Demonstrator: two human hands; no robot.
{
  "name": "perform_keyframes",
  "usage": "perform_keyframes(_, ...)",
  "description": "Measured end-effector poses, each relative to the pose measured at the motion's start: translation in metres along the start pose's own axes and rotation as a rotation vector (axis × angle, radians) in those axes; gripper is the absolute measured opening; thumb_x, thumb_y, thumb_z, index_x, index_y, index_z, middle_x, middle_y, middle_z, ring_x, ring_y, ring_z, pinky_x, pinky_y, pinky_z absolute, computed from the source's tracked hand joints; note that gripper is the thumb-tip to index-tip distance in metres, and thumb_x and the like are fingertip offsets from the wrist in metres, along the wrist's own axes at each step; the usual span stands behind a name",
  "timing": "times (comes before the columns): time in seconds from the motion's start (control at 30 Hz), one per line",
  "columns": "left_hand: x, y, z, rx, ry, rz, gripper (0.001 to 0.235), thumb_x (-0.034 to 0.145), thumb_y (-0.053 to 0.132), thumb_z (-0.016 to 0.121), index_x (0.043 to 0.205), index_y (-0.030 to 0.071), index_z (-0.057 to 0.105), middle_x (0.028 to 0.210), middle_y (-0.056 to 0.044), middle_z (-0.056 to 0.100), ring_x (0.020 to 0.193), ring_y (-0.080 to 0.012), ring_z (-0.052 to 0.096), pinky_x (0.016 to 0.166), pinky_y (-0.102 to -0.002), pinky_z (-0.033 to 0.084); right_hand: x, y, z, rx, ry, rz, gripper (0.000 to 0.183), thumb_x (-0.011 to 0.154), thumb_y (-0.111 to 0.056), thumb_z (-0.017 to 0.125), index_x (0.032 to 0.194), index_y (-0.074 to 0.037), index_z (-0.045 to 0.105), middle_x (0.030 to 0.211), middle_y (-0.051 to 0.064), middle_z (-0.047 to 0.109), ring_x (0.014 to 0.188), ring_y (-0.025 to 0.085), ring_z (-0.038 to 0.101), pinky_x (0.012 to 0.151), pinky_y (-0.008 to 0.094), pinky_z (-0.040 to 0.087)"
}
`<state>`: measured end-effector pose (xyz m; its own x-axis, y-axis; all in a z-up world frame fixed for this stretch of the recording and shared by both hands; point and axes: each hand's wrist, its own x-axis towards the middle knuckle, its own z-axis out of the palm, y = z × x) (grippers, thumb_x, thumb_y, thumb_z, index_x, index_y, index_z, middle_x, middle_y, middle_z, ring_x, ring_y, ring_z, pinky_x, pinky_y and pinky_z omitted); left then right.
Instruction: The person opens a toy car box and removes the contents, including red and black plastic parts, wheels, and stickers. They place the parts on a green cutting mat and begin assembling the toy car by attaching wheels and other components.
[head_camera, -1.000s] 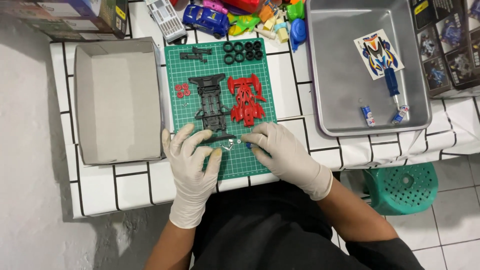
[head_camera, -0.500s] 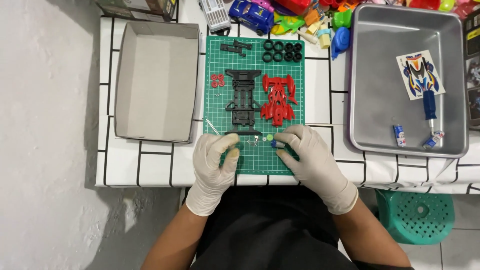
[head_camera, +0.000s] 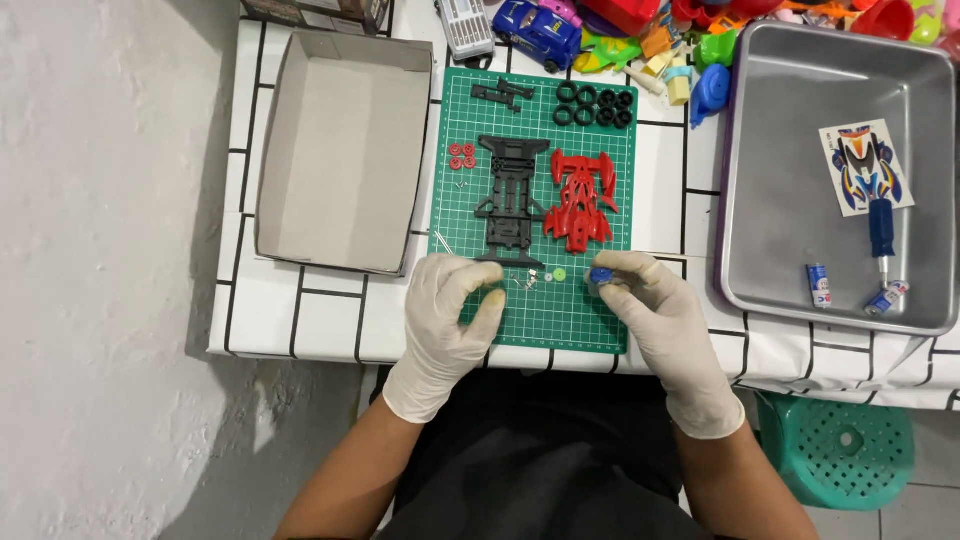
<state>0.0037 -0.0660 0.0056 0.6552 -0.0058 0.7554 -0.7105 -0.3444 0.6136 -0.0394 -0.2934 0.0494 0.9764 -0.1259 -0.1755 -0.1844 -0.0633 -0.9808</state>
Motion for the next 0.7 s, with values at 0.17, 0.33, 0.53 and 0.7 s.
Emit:
perform_keyframes(0.17,0.015,0.004,0.004,0.035,-0.083,0.088,0.009,0.098,0.014,0.067,0.103,0.007,0.07,0.098,-0.007,0.065,0.097,-0.0302,0.064,0.092,-0.042,0.051,0.0,-0.004,0.006,0.114,0.041,0.048,0.036,0.086,0.006,0.072,0.122,0.004,0.067,0.111,0.011,0.073,0.099,0.012,0.068,0.093,0.026,0.055)
perform_keyframes(0.33,0.007,0.0,0.011,0.226,-0.209,0.072,0.016,0.097,0.026,0.07,0.111,0.016,0.071,0.113,-0.003,0.065,0.122,-0.0291,0.055,0.113,-0.051,0.036,0.013,0.023,0.006,0.056,0.008,-0.077,0.031,0.087,0.006,0.075,0.116,0.005,0.067,0.108,0.011,0.073,0.09,0.009,0.071,0.086,0.022,0.059)
perform_keyframes(0.53,0.032,0.012,0.006,0.206,-0.249,0.111,0.015,0.102,0.012,0.064,0.114,0.005,0.071,0.119,-0.005,0.068,0.129,-0.0262,0.055,0.122,-0.051,0.026,0.022,0.018,0.028,-0.19,0.045,-0.262,0.03,0.086,0.0,0.082,0.114,-0.004,0.074,0.099,0.007,0.075,0.087,0.01,0.067,0.085,0.026,0.058)
perform_keyframes(0.7,0.021,-0.003,0.011,0.292,-0.326,0.166,0.021,0.103,0.024,0.067,0.118,0.011,0.072,0.117,0.0,0.069,0.13,-0.0214,0.056,0.123,-0.056,0.02,0.022,0.02,0.031,-0.35,0.069,-0.374,0.027,0.083,-0.002,0.085,0.109,-0.007,0.078,0.102,0.011,0.077,0.09,0.02,0.073,0.085,0.036,0.058)
